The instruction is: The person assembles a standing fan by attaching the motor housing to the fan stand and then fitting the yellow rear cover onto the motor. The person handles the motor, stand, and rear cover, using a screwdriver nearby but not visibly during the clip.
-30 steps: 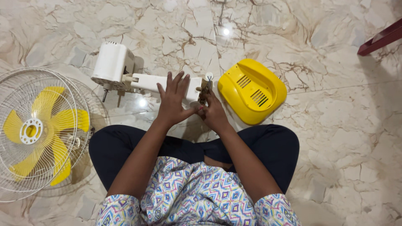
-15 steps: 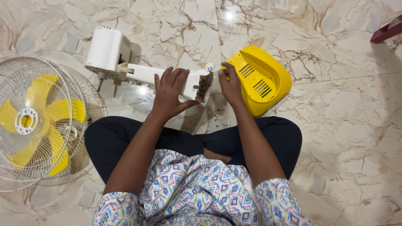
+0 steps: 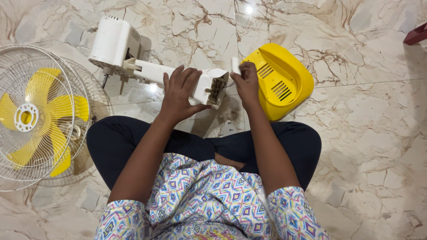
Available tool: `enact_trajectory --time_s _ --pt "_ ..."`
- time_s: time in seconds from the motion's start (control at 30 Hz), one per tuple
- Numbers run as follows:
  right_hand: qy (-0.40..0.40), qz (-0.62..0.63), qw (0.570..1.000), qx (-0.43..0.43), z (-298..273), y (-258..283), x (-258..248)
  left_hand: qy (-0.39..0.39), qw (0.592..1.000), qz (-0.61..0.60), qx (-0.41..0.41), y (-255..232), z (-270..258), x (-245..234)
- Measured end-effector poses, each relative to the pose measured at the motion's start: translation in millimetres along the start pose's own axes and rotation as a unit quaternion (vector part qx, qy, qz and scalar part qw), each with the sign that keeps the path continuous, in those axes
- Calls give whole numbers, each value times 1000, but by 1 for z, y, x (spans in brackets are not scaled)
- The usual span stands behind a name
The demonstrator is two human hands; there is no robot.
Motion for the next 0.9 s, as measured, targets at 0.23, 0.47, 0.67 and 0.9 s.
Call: enact_trajectory --time_s 0.23,0.47,0.67,0.9 --pt "86 -171 981 -42 -51 34 -6 1 1000 2 3 1 2 2" --pt "149 -197 952 -183 -78 34 30 -3 1000 5 14 2 0 1" --pt "174 -83 973 -126 -72 17 32 -5 1000 7 14 3 0 2" --pt "187 -201 945 -179 -60 41 6 -3 1000 5 11 1 -1 1"
Point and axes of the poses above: each hand's wrist, its own z-axis towards the middle knuckle, its own x-axis out of the palm, y = z × x, the point moved 2 cm from there along z, towards the middle knuckle, and after that the axes turned 10 degrees about -y, right-handed, at the moved point
